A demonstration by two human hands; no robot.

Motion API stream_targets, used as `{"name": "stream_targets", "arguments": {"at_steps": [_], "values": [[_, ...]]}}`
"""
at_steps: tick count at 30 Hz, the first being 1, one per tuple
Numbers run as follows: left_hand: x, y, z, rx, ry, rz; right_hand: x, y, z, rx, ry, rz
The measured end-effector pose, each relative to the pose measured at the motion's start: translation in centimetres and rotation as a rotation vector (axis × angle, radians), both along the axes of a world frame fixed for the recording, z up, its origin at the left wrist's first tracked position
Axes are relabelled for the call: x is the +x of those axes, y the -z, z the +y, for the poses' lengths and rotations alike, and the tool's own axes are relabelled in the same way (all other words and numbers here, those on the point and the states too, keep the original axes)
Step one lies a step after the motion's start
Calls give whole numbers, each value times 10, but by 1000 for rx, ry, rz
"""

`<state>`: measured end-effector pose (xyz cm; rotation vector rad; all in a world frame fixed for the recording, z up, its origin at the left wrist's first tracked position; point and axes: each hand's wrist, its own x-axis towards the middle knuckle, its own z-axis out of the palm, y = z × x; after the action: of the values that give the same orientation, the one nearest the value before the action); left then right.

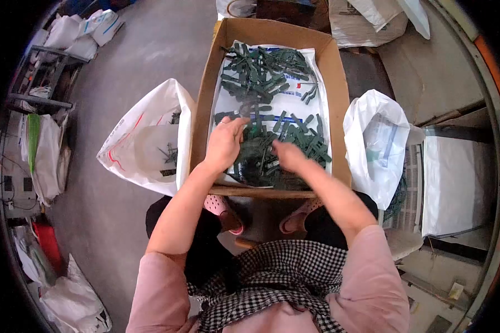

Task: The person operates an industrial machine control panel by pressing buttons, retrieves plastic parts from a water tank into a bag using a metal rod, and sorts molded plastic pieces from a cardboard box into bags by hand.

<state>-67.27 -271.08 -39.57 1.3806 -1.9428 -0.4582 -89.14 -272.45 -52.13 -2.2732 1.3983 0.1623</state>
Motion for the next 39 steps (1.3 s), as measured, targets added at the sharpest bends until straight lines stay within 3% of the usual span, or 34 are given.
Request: {"name": "stream_targets", "arguments": {"at_steps": [1, 3, 4, 7, 8, 11, 13, 14, 19, 21, 22, 23, 24, 26, 29, 31, 32, 34, 35, 36, 37, 38, 39], "values": [[1, 0, 5, 28, 56, -85, -2, -34, -4, 197, 220, -388], [-2, 5, 6, 86, 91, -161, -15, -60, -20, 352, 243, -451], [-7, 5, 8, 151, 123, -235, -19, -69, -18, 506, 363, -622], [-24, 3, 13, 205, 148, -287, -11, -88, -12, 490, 250, -611], [-31, 7, 13, 149, 114, -221, -7, -99, -6, 517, 150, -757], [-40, 17, 9, 66, 36, -210, -6, -93, -2, 371, 92, -677], [-41, 10, 7, 186, -47, 309, -10, -93, -5, 393, 124, -681], [-42, -8, 10, 424, -61, 564, -12, -94, -7, 405, 122, -707], [-43, 8, 7, 262, 46, 345, -5, -108, -1, 572, 81, -866], [-44, 14, 7, 213, 31, 240, -3, -109, 1, 289, 132, -529], [-44, 13, 6, 339, 32, 361, -1, -113, 3, 289, 128, -527], [-44, 12, 5, 340, 26, 363, 3, -118, 6, 1, 77, -632], [-42, 10, 5, 578, 41, 682, 6, -120, 8, -289, 26, -732], [-38, 11, 10, 960, 148, 1334, 9, -112, 5, -223, -22, -826], [-47, 15, 14, 1047, 296, 1488, 14, -106, 3, 2, -41, -1009], [-42, 11, 6, 1034, 217, 1394, 13, -96, 1, 385, 92, -766], [-37, 8, 2, 715, 177, 857, 17, -105, 8, 187, 194, -548], [-33, 12, 5, 55, 44, -66, 20, -69, 8, 57, 226, -422], [-30, 10, 8, 56, 37, -64, 25, -66, 7, -76, 261, -298], [-26, 8, 11, 48, 81, -232, 27, -64, 6, 59, 250, -121], [-22, 2, 12, 44, 125, -399, 28, -56, 6, 63, 242, -119], [-11, -6, 6, 133, -14, -393, 27, -46, 3, 29, 98, 16], [10, -9, -6, 61, -161, -362, 28, -34, -2, -6, -45, 147]]}}
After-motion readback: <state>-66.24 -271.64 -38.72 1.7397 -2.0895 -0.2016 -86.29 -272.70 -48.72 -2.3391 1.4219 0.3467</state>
